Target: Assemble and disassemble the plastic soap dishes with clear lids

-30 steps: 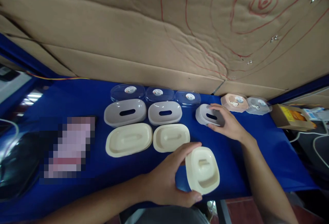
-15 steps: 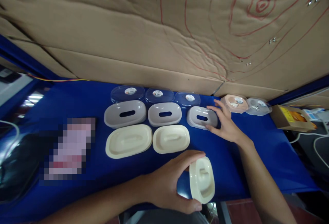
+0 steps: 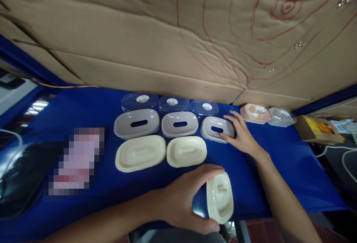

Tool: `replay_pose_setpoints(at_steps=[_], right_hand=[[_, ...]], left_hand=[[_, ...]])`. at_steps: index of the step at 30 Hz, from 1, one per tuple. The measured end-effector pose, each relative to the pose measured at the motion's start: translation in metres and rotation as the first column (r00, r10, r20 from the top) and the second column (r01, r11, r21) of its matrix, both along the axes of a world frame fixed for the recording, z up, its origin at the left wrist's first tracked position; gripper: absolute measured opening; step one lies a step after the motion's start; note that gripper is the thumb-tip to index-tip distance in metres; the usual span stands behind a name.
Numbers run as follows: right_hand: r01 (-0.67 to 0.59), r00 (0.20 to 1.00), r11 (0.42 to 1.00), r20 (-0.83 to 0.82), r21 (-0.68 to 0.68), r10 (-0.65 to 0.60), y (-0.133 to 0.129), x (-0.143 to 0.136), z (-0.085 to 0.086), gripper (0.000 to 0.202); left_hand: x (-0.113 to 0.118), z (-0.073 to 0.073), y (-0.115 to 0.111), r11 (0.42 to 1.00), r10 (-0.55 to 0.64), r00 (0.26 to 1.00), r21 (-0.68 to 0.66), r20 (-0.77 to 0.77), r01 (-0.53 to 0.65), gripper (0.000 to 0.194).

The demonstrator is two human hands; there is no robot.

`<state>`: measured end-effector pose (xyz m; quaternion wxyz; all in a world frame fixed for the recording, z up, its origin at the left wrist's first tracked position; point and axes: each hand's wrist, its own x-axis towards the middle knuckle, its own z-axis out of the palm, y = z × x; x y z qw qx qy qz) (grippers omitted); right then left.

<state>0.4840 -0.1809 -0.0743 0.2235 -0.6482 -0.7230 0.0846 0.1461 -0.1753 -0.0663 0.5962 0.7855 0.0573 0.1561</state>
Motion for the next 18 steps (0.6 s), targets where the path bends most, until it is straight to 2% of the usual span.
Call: replay_pose_setpoints(at_steps=[3,6,8,10,14,16,18], right_hand=[[0.060,0.998,0.996,0.005,0.066,-0.060,0.004,-0.005,-0.008,0.067],[0.116,0.993,0.984,-0.031,0.133,-0.113,0.007,-0.011,-0.013,0.060],[0.152,0.988,0.977,-0.060,0.153,-0.144,0.008,-0.015,-0.014,0.053],[0.163,0.985,0.975,-0.081,0.148,-0.152,0.009,-0.017,-0.013,0.047],[0.180,0.981,0.967,-0.107,0.178,-0.162,0.003,-0.020,0.006,0.038],[0.170,0.978,0.959,-0.161,0.225,-0.135,-0.005,-0.025,0.023,0.028],[0.083,0.970,0.968,-0.244,0.236,-0.023,-0.014,-0.036,0.041,0.018]], left_hand=[[0.000,0.000,-0.002,0.997,0.004,1.000,0.075,0.005,-0.004,0.109],[0.001,-0.001,-0.003,0.971,0.026,1.000,0.239,-0.008,-0.023,0.112],[0.002,-0.003,-0.004,0.920,0.054,0.999,0.390,-0.010,-0.046,0.103],[0.003,-0.005,-0.005,0.843,0.091,0.996,0.531,0.005,-0.080,0.088],[0.005,-0.008,-0.005,0.700,0.197,0.978,0.690,0.065,-0.187,0.077],[0.005,-0.008,-0.005,0.666,0.248,0.965,0.708,0.087,-0.235,0.075],[0.006,-0.009,-0.005,0.653,0.293,0.951,0.705,0.102,-0.277,0.073]])
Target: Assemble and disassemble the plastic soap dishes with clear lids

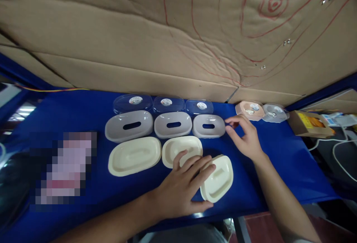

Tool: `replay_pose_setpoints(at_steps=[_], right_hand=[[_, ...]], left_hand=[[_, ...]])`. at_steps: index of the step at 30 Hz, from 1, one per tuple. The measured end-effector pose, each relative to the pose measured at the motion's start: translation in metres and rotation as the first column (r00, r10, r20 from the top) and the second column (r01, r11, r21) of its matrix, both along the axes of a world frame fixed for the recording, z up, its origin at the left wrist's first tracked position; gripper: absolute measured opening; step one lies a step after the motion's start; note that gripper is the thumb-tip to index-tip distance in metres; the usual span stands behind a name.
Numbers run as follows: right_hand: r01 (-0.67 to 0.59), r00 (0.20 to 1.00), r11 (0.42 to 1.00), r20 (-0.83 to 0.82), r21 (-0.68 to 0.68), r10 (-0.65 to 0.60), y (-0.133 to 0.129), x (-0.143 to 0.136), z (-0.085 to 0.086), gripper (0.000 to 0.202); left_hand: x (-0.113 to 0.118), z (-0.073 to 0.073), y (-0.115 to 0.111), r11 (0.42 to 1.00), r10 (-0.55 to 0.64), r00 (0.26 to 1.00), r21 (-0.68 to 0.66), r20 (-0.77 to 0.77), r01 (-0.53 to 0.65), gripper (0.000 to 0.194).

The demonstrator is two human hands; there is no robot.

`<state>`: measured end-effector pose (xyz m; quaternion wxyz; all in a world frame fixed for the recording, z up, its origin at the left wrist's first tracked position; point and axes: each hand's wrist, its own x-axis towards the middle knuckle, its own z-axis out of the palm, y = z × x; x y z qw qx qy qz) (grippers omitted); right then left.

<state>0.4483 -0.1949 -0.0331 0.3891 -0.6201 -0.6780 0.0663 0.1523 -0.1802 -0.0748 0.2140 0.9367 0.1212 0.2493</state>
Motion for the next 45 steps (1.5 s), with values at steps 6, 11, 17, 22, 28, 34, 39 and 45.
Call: replay_pose_setpoints(at_steps=[6,11,17,22,28,34,39,45], right_hand=[[-0.546,0.819,0.658,-0.164,-0.519,0.550,-0.024,-0.031,0.021,0.099],[-0.470,0.842,0.518,-0.188,-0.714,0.505,-0.030,-0.030,0.010,0.125],[-0.293,0.902,0.553,-0.034,-0.780,0.431,-0.040,-0.010,0.010,0.111],[-0.094,0.937,0.646,0.152,-0.757,0.315,-0.046,0.004,0.008,0.110],[-0.064,0.936,0.666,0.187,-0.743,0.299,-0.051,0.006,0.004,0.111],[0.068,0.948,0.729,0.271,-0.681,0.165,-0.060,0.016,0.003,0.106],[0.009,0.973,0.716,0.170,-0.698,0.154,-0.055,0.011,0.001,0.118],[-0.056,0.974,0.707,0.119,-0.705,0.195,-0.052,0.008,0.003,0.119]], left_hand=[[0.001,0.004,0.003,0.988,0.150,0.988,-0.032,0.048,-0.148,0.075],[0.003,0.006,0.006,0.981,0.195,0.979,-0.019,0.064,-0.194,0.074],[0.002,-0.002,0.006,0.986,0.162,0.987,0.032,-0.013,-0.161,0.055],[0.004,-0.007,0.007,0.979,0.202,0.979,-0.004,-0.025,-0.202,0.030],[0.007,-0.014,0.009,0.975,0.221,0.974,0.032,-0.054,-0.220,0.014],[0.008,-0.012,0.009,0.966,0.257,0.965,0.028,-0.057,-0.256,0.014],[0.008,-0.009,0.009,0.970,0.243,0.969,0.024,-0.050,-0.242,0.012],[0.008,-0.010,0.008,0.972,0.234,0.971,0.006,-0.055,-0.234,0.011]])
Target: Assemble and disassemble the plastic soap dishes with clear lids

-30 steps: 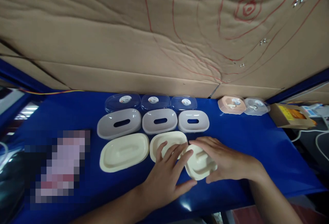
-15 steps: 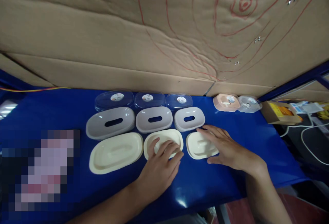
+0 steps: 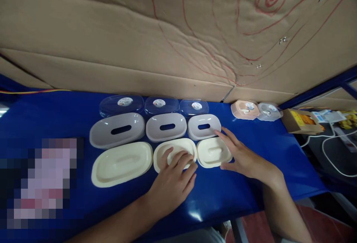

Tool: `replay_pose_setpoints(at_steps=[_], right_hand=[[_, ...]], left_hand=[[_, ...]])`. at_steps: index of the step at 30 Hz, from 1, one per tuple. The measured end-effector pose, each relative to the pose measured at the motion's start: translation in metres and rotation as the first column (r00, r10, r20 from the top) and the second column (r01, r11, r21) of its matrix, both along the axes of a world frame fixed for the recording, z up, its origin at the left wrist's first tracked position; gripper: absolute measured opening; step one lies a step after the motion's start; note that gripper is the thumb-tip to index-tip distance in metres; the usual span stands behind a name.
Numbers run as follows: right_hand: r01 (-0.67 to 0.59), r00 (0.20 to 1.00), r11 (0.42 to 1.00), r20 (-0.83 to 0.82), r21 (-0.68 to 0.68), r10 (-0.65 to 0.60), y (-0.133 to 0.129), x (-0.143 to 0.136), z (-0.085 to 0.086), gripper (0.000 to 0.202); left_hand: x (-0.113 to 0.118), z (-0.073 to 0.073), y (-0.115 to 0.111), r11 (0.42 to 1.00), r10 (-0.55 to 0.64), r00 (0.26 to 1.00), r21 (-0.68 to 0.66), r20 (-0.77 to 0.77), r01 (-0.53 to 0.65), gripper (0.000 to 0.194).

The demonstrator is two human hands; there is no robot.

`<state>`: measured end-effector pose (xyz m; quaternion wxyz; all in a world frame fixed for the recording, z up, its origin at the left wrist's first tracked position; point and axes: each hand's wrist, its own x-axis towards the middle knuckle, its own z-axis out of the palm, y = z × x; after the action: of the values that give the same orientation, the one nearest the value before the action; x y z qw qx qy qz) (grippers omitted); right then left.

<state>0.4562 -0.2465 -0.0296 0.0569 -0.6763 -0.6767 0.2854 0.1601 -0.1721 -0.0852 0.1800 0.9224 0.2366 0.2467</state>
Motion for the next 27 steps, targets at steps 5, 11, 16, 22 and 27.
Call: replay_pose_setpoints(at_steps=[5,11,16,22,27], right_hand=[[-0.027,0.998,0.989,-0.045,0.142,0.033,0.012,0.022,0.004,0.099],[0.226,0.892,0.780,0.197,0.583,-0.406,0.044,0.077,-0.031,0.075],[0.298,0.810,0.770,0.278,0.565,-0.517,0.047,0.111,-0.056,0.084],[0.212,0.830,0.809,0.335,0.548,-0.445,0.029,0.112,-0.039,0.084],[0.179,0.880,0.869,0.320,0.461,-0.351,0.024,0.120,-0.038,0.102]], left_hand=[[0.000,-0.001,-0.001,1.000,0.005,1.000,0.023,0.025,-0.005,0.012],[-0.001,0.000,-0.005,0.999,-0.032,0.998,0.020,0.048,0.031,0.013],[-0.001,0.001,-0.007,0.999,-0.047,0.997,0.021,0.059,0.046,0.010],[-0.001,0.001,-0.006,0.999,-0.053,0.997,0.003,0.053,0.053,0.010],[-0.001,0.000,-0.006,0.998,-0.057,0.996,-0.022,0.073,0.058,0.010]])
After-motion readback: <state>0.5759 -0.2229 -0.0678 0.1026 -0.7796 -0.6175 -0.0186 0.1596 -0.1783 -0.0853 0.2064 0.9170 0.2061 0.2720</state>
